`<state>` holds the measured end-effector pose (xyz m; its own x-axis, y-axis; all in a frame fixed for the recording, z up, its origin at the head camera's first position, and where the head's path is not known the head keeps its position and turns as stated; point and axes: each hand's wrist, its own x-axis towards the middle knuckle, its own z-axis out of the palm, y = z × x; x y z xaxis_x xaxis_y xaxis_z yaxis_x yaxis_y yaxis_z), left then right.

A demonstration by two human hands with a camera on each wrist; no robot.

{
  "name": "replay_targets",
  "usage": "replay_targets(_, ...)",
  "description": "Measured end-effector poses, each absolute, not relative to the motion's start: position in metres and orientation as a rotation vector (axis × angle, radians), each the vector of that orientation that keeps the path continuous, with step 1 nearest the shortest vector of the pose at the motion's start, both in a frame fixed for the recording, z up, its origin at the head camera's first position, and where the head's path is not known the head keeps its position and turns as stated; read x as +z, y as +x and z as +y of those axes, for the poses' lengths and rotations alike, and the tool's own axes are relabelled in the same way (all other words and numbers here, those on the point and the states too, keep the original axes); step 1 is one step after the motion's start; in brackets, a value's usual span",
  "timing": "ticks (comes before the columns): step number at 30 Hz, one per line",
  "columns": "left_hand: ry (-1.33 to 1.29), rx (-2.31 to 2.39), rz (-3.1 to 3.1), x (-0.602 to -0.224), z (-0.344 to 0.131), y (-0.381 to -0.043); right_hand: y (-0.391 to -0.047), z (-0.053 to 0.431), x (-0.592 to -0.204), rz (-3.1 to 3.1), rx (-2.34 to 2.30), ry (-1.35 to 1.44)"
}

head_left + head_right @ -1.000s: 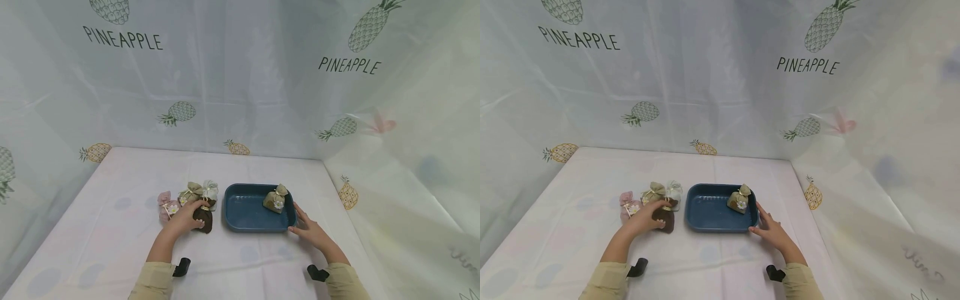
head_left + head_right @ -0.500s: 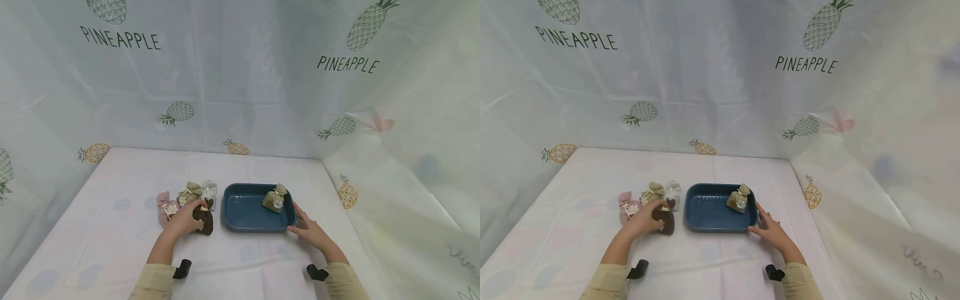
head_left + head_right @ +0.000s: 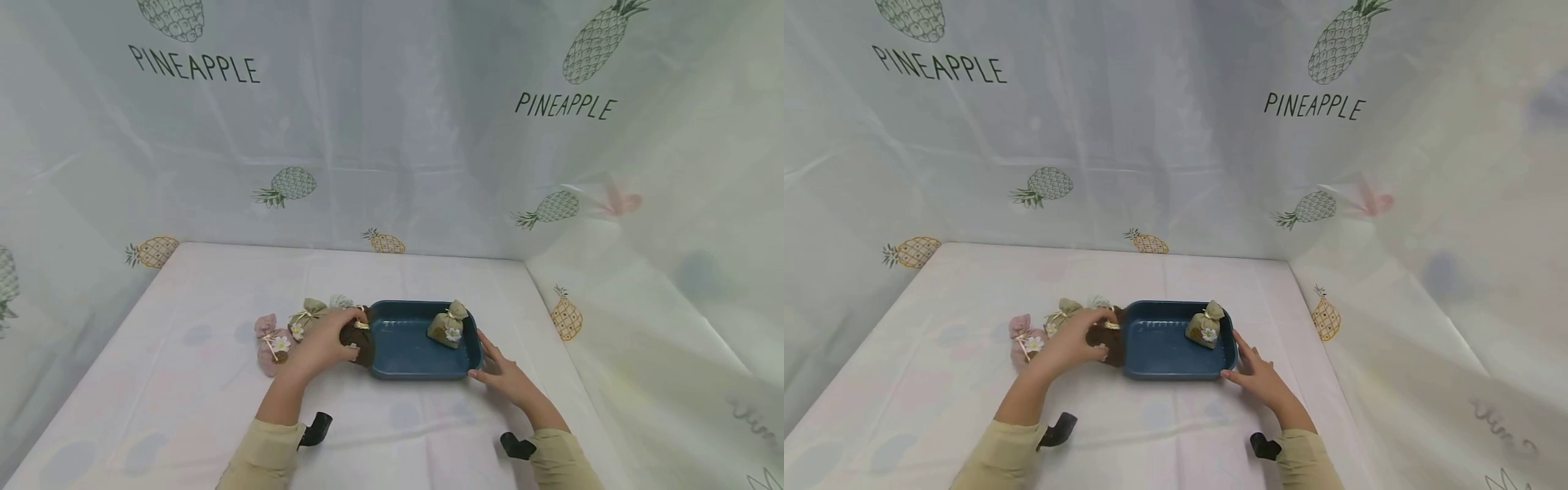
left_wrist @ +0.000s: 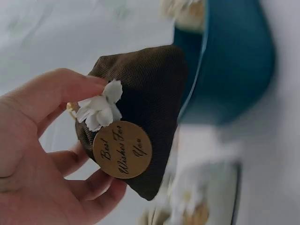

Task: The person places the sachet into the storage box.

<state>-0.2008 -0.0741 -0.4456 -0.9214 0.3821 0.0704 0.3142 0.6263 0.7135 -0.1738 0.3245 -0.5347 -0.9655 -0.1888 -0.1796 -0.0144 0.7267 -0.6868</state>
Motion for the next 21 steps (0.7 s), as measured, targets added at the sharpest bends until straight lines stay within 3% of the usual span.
replay_targets(7, 0.749, 1.178, 2.677, -0.457, -0.030, -0.205, -0.174, 0.325, -0.534, 2.684, -1.077, -0.160)
replay_targets(21, 0.795, 1.058, 2.679, -0.454, 0.040, -0.219, -0.174, 0.326, -0.534, 2.687, -1.098, -0.167)
